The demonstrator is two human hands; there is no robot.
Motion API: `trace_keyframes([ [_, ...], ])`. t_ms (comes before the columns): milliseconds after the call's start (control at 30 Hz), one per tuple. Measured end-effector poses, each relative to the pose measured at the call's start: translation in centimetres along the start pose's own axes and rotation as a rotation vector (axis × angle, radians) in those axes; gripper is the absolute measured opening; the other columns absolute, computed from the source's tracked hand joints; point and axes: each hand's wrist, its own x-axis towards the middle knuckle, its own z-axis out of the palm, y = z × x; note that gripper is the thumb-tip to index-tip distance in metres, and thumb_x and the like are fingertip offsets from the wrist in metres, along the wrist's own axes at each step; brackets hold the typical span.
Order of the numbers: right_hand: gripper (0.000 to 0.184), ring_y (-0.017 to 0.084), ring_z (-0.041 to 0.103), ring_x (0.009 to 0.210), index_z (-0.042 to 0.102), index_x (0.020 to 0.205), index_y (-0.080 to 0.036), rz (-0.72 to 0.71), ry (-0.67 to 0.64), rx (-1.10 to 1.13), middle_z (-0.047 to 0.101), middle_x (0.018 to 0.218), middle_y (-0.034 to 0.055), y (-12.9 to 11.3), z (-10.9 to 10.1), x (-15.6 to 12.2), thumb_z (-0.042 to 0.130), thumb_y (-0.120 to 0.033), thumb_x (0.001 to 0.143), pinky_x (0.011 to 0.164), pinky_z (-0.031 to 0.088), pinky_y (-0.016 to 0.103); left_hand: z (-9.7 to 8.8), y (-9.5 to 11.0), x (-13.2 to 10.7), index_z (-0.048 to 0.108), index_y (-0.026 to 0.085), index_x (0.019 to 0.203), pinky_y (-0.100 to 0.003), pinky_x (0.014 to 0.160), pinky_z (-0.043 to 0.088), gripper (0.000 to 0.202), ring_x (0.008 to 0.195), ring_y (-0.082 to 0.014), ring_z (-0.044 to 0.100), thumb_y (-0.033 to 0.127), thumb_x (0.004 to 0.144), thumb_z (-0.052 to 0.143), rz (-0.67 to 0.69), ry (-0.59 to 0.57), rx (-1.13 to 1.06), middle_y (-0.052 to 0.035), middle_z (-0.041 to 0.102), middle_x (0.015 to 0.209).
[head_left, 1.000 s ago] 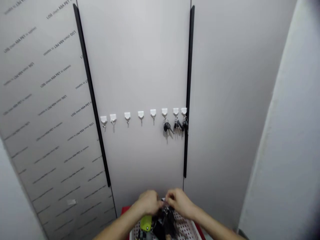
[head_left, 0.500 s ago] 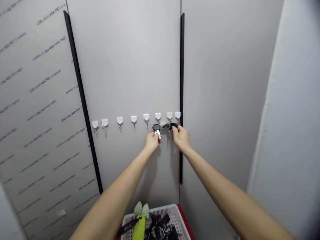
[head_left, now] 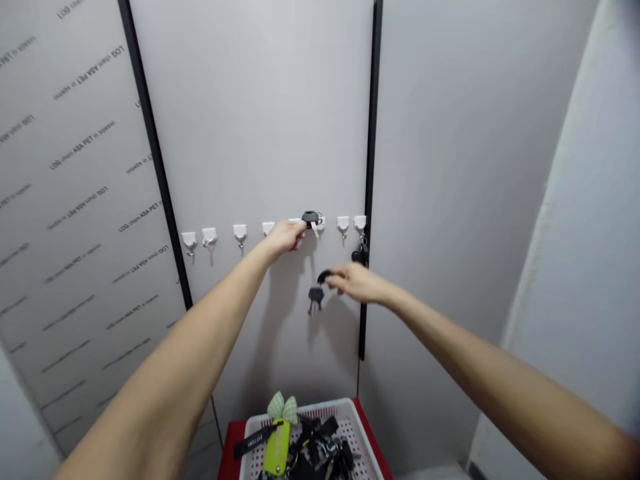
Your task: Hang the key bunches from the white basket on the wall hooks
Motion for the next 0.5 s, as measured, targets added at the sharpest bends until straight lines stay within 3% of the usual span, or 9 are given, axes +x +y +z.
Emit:
trace_keyframes([
  [67,0.020,0.006,0.038,0.041,0.052,0.055,-0.016,-0.018,-0.185,0.021,0.045,0.044,-0.0029,1.4,4.0,-2.0,0.037,-0.027,0.063,0.042,0.030,0.019,-0.2,0.3,0.5,0.036,0.014,0.048,-0.014,0.033,0.027,0.023,0.029,-0.0017,0.031,0.025,0.068,0.039,-0.056,-0.043,-0.141,0.0060,0.032,0.036],
  [133,0.020,0.006,0.032,0.037,0.053,0.051,-0.020,-0.009,-0.319,0.063,0.044,0.040,-0.0045,2.9,8.5,-4.4,0.037,-0.028,0.061,0.039,0.027,0.019,-0.1,0.9,1.1,0.034,0.015,0.046,-0.015,0.033,0.026,0.025,0.030,-0.0024,0.029,0.026,0.068,0.038,-0.151,-0.179,-0.241,0.0057,0.030,0.036],
  [233,0.017,0.006,0.026,0.034,0.050,0.042,-0.024,0.036,-0.354,0.036,0.036,0.034,-0.0063,4.5,14.2,-8.0,0.040,-0.029,0.054,0.036,0.021,0.020,0.2,1.4,1.3,0.029,0.016,0.043,-0.015,0.032,0.023,0.028,0.030,-0.0031,0.027,0.026,0.069,0.037,-0.287,-0.395,-0.271,0.0051,0.028,0.036],
  [300,0.016,0.007,0.026,0.032,0.046,0.037,-0.024,0.084,-0.338,0.005,0.031,0.031,-0.0063,5.2,16.0,-9.6,0.041,-0.029,0.051,0.034,0.019,0.021,0.4,0.7,0.8,0.028,0.016,0.042,-0.016,0.032,0.021,0.030,0.030,-0.0034,0.026,0.027,0.069,0.035,-0.345,-0.491,-0.266,0.0048,0.027,0.036],
  [400,0.013,0.010,0.039,0.036,0.049,0.041,-0.026,0.061,-0.320,0.057,0.040,0.036,-0.0063,5.5,14.6,-9.5,0.045,-0.032,0.052,0.036,0.025,0.021,0.4,-1.3,-0.4,0.027,0.016,0.042,-0.017,0.033,0.021,0.032,0.031,-0.0039,0.026,0.029,0.070,0.035,-0.427,-0.545,-0.224,0.0042,0.028,0.036],
  [467,0.014,0.012,0.047,0.047,0.054,0.051,-0.028,0.042,-0.110,0.084,0.051,0.048,-0.0051,5.4,11.2,-7.8,0.042,-0.033,0.057,0.045,0.034,0.024,0.3,-2.3,-0.9,0.029,0.016,0.042,-0.017,0.033,0.021,0.031,0.031,-0.0042,0.027,0.028,0.070,0.034,-0.457,-0.532,-0.201,0.0037,0.030,0.036],
  [500,0.016,0.013,0.049,0.054,0.055,0.058,-0.028,0.064,0.096,0.075,0.056,0.057,-0.0035,5.3,9.1,-6.5,0.040,-0.033,0.059,0.052,0.037,0.025,0.2,-2.4,-0.9,0.029,0.016,0.042,-0.017,0.033,0.021,0.031,0.031,-0.0043,0.028,0.028,0.070,0.034,-0.446,-0.524,-0.216,0.0035,0.030,0.036],
])
